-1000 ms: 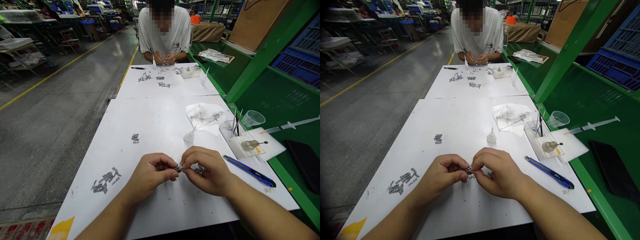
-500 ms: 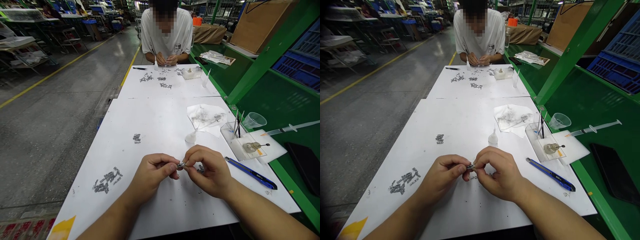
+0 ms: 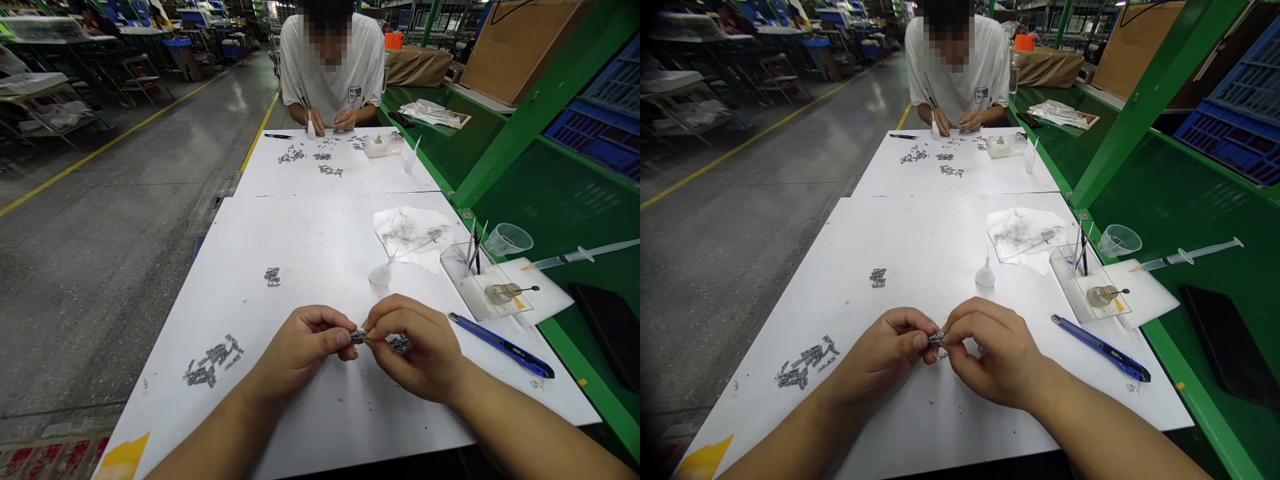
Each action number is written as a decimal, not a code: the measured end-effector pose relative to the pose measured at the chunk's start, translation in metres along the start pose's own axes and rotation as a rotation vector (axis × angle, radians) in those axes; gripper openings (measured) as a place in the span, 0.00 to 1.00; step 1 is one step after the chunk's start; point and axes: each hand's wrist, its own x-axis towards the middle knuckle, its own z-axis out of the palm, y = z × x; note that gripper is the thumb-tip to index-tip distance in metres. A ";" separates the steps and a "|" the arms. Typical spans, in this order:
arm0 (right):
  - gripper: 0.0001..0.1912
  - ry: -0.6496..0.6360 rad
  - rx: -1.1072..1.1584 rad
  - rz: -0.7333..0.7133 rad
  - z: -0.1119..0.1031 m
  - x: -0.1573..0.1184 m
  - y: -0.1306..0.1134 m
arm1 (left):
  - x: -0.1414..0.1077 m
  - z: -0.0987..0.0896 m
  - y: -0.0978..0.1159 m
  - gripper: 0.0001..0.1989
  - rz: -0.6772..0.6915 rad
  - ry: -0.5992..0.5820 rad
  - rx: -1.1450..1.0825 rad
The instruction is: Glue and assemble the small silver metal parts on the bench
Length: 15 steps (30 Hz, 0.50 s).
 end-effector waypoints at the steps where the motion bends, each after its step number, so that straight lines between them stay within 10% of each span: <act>1: 0.12 -0.001 -0.001 0.002 0.000 0.000 0.000 | 0.000 0.000 0.000 0.06 0.000 0.000 0.003; 15: 0.12 -0.001 0.040 0.089 0.002 -0.003 0.005 | 0.001 -0.005 -0.002 0.03 0.036 0.025 0.147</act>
